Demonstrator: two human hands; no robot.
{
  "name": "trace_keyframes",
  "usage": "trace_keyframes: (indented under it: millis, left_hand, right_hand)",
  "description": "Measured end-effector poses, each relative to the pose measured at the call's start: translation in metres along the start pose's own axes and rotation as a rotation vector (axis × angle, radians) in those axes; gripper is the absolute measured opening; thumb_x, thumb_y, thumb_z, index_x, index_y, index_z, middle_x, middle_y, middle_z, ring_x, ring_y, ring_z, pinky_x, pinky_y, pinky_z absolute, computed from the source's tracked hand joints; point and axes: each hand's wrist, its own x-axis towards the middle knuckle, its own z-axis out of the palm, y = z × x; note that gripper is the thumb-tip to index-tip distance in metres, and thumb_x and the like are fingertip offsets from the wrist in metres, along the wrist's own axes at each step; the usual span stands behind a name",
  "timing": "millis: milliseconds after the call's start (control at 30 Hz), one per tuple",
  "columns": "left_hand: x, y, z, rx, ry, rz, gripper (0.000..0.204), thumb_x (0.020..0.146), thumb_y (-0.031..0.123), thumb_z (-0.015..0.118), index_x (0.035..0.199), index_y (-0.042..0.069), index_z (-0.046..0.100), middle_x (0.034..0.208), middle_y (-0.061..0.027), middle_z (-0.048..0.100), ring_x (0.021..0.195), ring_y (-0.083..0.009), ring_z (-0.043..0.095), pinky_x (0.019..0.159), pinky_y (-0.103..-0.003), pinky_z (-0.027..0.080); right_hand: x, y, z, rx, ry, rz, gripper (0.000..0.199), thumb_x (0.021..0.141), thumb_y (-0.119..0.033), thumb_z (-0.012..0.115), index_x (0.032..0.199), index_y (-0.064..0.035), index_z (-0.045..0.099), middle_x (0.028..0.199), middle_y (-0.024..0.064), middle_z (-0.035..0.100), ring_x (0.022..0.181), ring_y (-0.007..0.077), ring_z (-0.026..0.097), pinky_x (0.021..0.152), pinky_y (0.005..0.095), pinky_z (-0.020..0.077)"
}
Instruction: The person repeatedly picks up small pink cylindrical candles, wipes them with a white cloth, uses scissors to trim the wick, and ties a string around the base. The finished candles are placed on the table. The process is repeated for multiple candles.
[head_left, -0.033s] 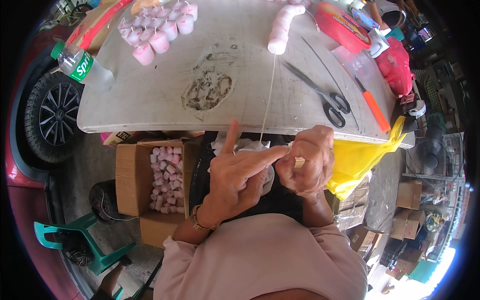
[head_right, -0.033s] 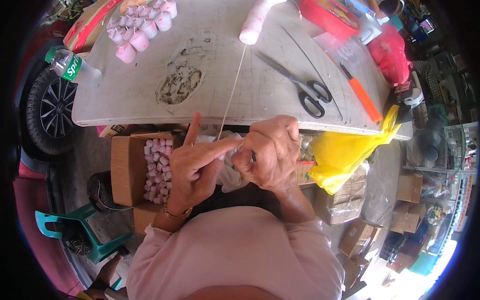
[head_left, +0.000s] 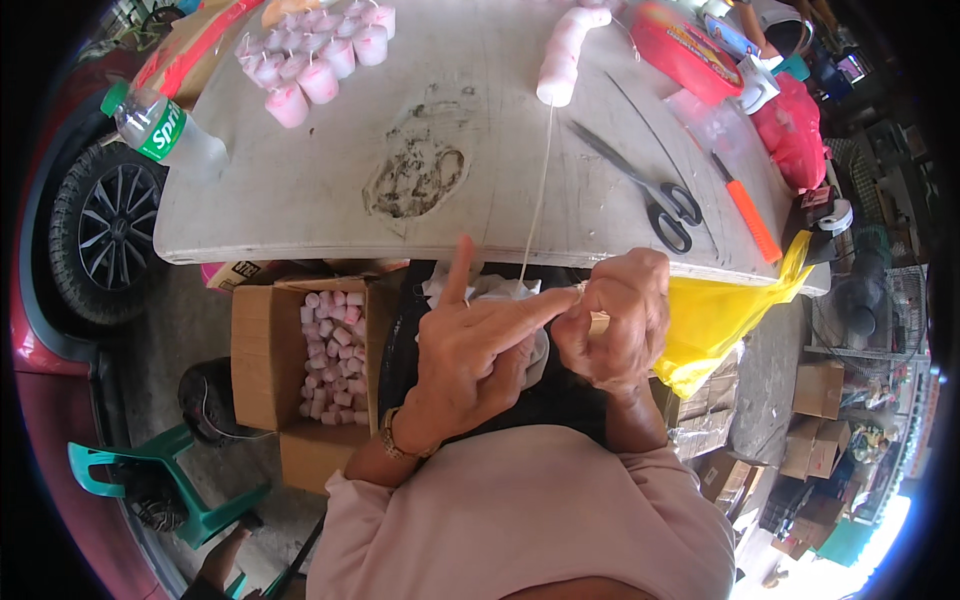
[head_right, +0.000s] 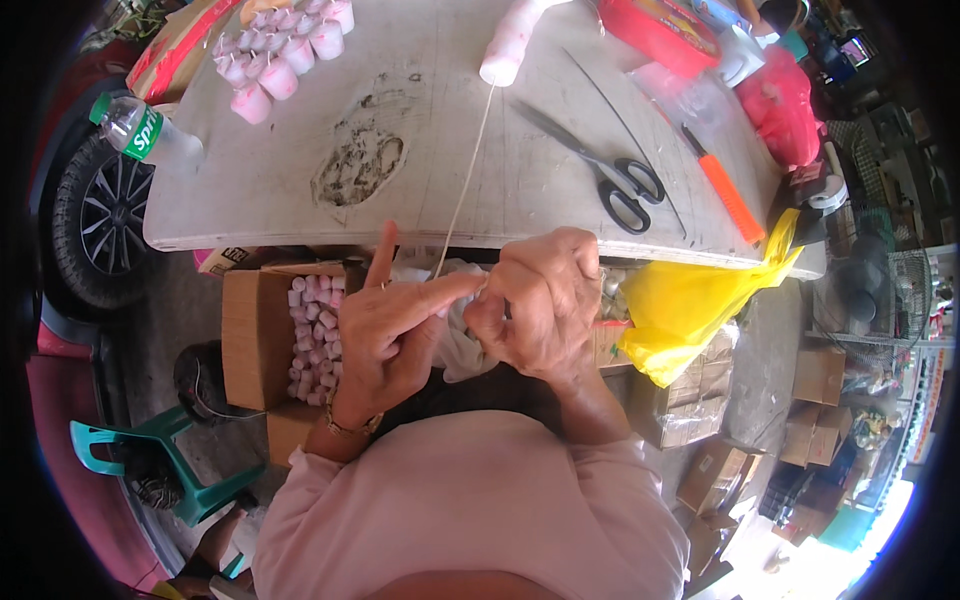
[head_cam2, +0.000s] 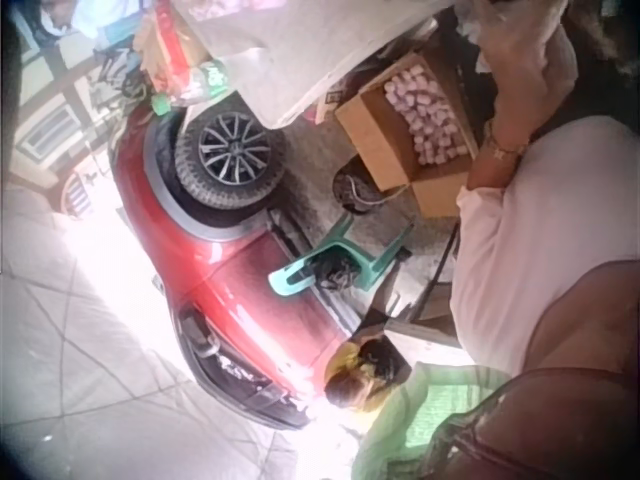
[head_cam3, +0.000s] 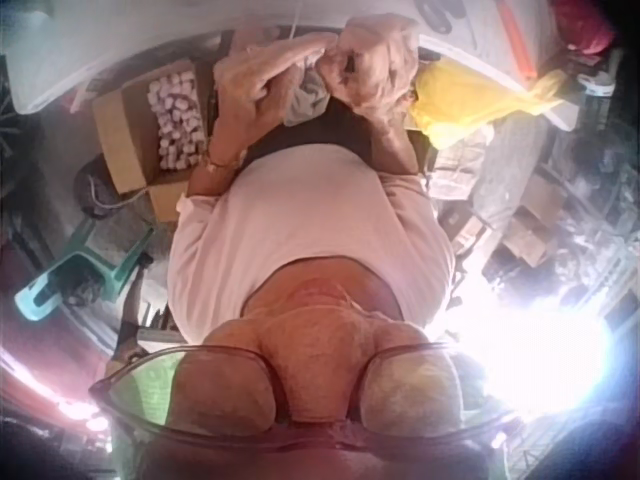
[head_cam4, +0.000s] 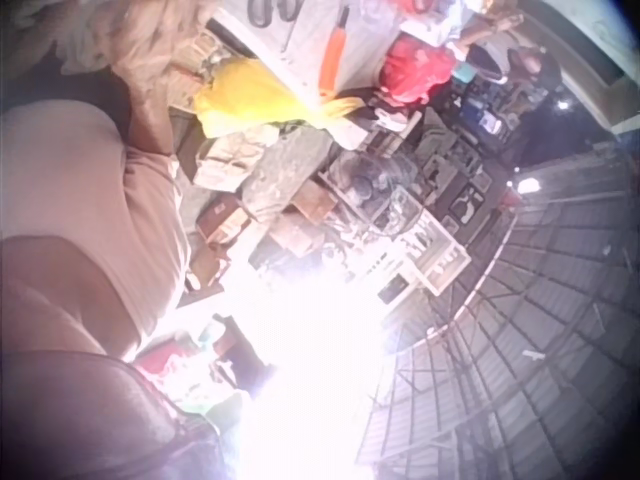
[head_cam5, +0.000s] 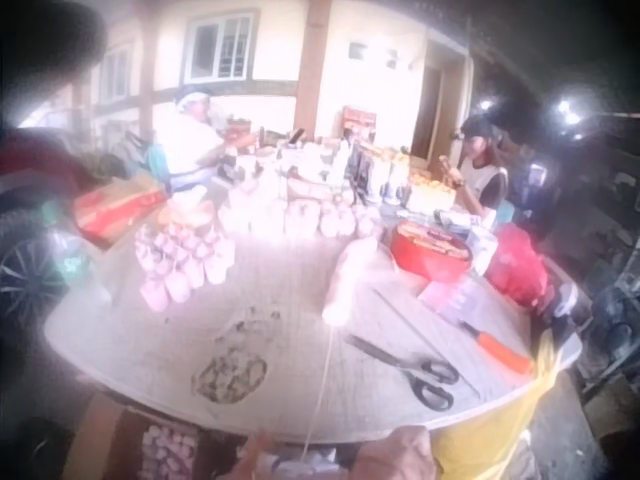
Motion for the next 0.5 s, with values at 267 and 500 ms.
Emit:
trace_keyframes:
  millis: [267, 500]
  left_hand:
    - [0.002, -0.002, 0.009, 0.090, 0.073, 0.016, 0.030, 0.081, -0.005, 0.061, 0.106, 0.007, 0.071, 0.071, -0.0057, 0.068, 0.057, -0.0194, 0.063, 0.117, -0.056, 0.020]
    - [0.001, -0.006, 0.008, 0.044, 0.091, -0.023, 0.017, 0.081, -0.005, 0.063, 0.094, 0.005, 0.069, 0.074, -0.0059, 0.070, 0.060, -0.0192, 0.065, 0.117, -0.056, 0.018]
  right_hand:
    - [-0.003, 0.009, 0.000, -0.012, 0.009, -0.025, 0.029, 0.061, 0.002, 0.062, 0.086, -0.0078, 0.053, 0.083, 0.0046, 0.055, 0.070, 0.0240, 0.054, 0.066, 0.0352, 0.0386]
    - [-0.006, 0.008, -0.003, 0.194, -0.046, 0.136, 0.030, 0.061, 0.004, 0.063, 0.088, -0.0066, 0.053, 0.086, 0.0074, 0.058, 0.072, 0.0243, 0.055, 0.069, 0.0351, 0.0430]
